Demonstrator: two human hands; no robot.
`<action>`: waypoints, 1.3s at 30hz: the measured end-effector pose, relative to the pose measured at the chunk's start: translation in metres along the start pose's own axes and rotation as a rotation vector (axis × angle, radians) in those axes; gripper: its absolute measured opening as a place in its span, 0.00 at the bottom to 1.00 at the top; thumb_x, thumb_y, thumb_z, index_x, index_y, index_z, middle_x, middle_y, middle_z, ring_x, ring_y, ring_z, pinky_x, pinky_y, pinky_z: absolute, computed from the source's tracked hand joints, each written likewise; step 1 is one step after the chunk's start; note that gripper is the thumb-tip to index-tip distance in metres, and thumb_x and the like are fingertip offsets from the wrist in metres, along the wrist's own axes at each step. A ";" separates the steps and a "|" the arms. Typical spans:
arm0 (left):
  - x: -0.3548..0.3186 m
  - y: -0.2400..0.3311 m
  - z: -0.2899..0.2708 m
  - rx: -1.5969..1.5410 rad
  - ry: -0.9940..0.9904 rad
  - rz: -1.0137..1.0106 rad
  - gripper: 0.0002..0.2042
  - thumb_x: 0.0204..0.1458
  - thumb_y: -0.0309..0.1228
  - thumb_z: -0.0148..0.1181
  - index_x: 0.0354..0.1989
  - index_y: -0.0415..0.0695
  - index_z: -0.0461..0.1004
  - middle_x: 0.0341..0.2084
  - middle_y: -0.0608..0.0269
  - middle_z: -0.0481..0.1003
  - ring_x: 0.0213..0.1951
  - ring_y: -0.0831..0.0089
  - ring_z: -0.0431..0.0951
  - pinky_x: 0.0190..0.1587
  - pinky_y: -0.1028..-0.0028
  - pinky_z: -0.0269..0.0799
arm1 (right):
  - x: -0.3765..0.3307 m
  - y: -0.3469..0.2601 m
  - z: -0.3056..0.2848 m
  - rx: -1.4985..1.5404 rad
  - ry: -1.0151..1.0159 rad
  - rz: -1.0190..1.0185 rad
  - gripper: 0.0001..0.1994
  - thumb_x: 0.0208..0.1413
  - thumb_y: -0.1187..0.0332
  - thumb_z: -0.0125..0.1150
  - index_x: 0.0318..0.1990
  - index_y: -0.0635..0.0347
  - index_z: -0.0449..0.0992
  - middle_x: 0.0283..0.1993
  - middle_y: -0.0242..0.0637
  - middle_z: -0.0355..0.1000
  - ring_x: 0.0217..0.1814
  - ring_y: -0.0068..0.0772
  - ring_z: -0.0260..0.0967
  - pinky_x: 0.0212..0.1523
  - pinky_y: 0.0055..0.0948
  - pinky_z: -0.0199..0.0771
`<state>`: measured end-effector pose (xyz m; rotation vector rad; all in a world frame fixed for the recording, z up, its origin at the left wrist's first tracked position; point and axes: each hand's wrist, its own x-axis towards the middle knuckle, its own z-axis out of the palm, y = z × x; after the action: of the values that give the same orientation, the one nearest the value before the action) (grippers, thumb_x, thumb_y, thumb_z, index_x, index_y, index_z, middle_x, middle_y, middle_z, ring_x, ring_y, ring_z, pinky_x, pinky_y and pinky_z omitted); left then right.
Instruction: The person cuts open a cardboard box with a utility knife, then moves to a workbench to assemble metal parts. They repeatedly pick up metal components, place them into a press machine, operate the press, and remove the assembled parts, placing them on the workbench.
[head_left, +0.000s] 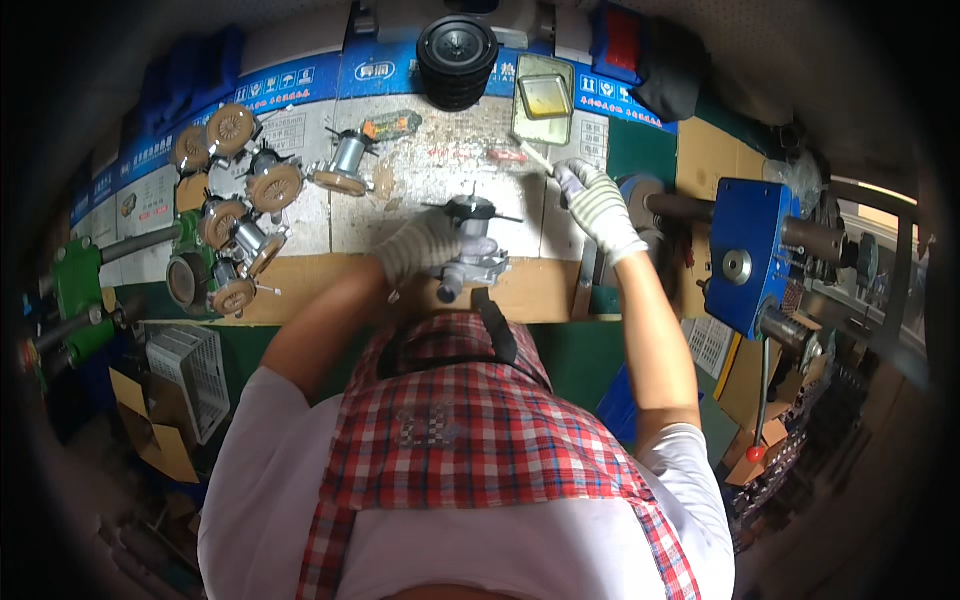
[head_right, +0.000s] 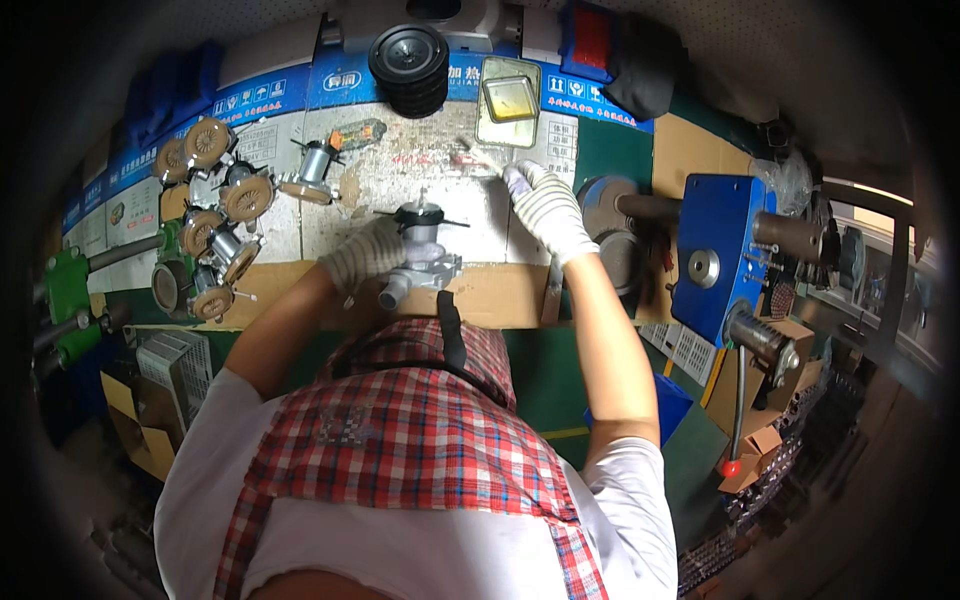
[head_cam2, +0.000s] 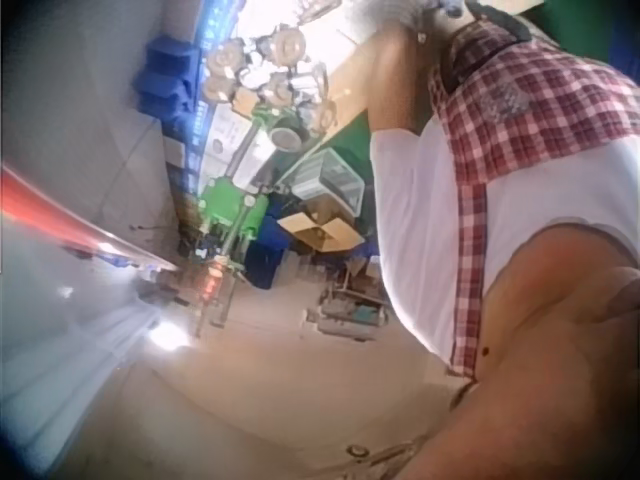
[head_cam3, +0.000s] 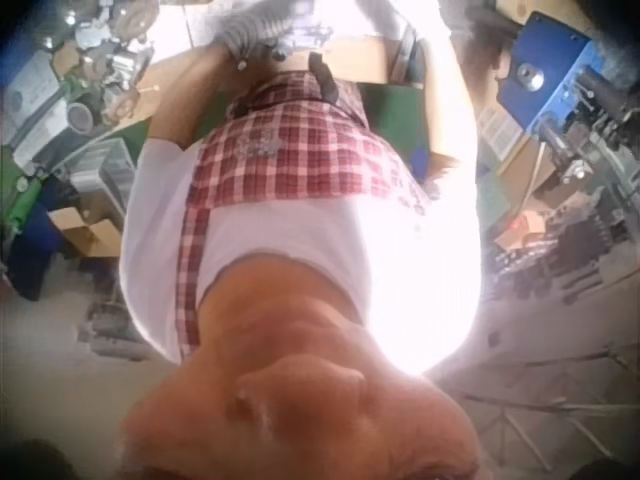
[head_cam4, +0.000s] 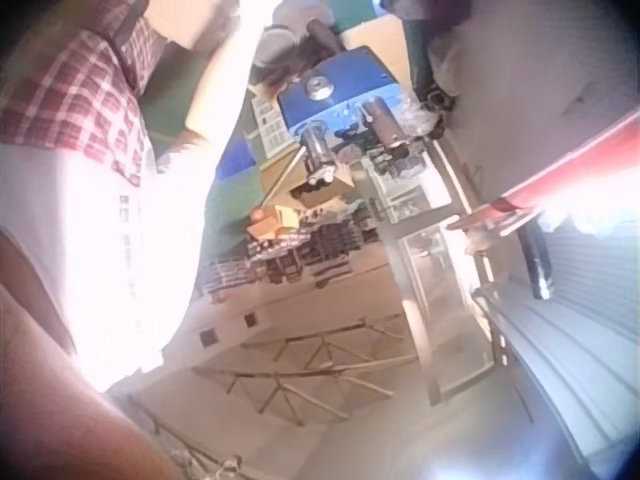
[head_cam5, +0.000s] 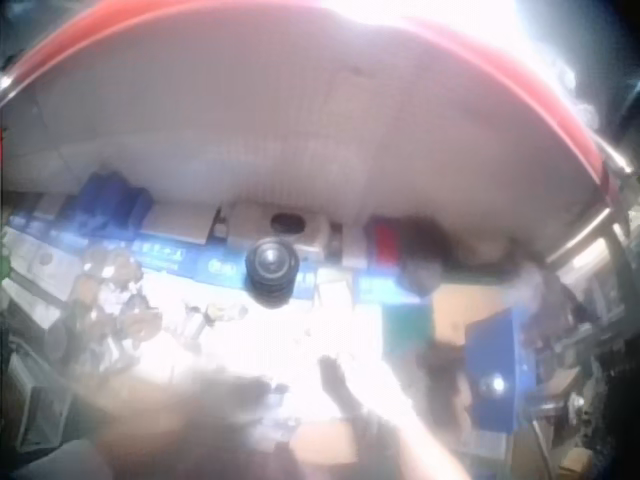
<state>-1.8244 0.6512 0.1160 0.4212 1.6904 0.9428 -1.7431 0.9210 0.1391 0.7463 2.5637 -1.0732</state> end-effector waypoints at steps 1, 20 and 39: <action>0.005 -0.016 -0.005 -0.093 -0.034 0.016 0.26 0.48 0.51 0.72 0.45 0.42 0.77 0.37 0.55 0.81 0.39 0.65 0.81 0.48 0.65 0.77 | 0.014 -0.004 0.003 -0.094 0.087 0.023 0.20 0.67 0.55 0.49 0.54 0.59 0.77 0.49 0.53 0.78 0.51 0.55 0.76 0.54 0.43 0.74; -0.080 -0.039 -0.050 -0.751 0.189 0.223 0.33 0.54 0.44 0.70 0.64 0.40 0.67 0.61 0.58 0.71 0.59 0.69 0.73 0.60 0.68 0.70 | 0.121 -0.137 0.041 -0.619 0.607 -0.877 0.25 0.53 0.55 0.66 0.56 0.55 0.73 0.55 0.43 0.73 0.60 0.45 0.69 0.67 0.49 0.60; -0.013 0.053 0.115 0.398 0.941 0.524 0.29 0.40 0.37 0.73 0.51 0.36 0.74 0.44 0.49 0.77 0.48 0.56 0.77 0.55 0.64 0.72 | -0.175 -0.024 -0.025 0.725 0.195 -0.257 0.23 0.70 0.52 0.53 0.54 0.67 0.72 0.45 0.38 0.74 0.49 0.25 0.67 0.53 0.26 0.69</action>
<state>-1.7230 0.7182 0.1551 0.7872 2.7280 1.2940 -1.6112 0.8628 0.2446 0.6985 2.4468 -2.1660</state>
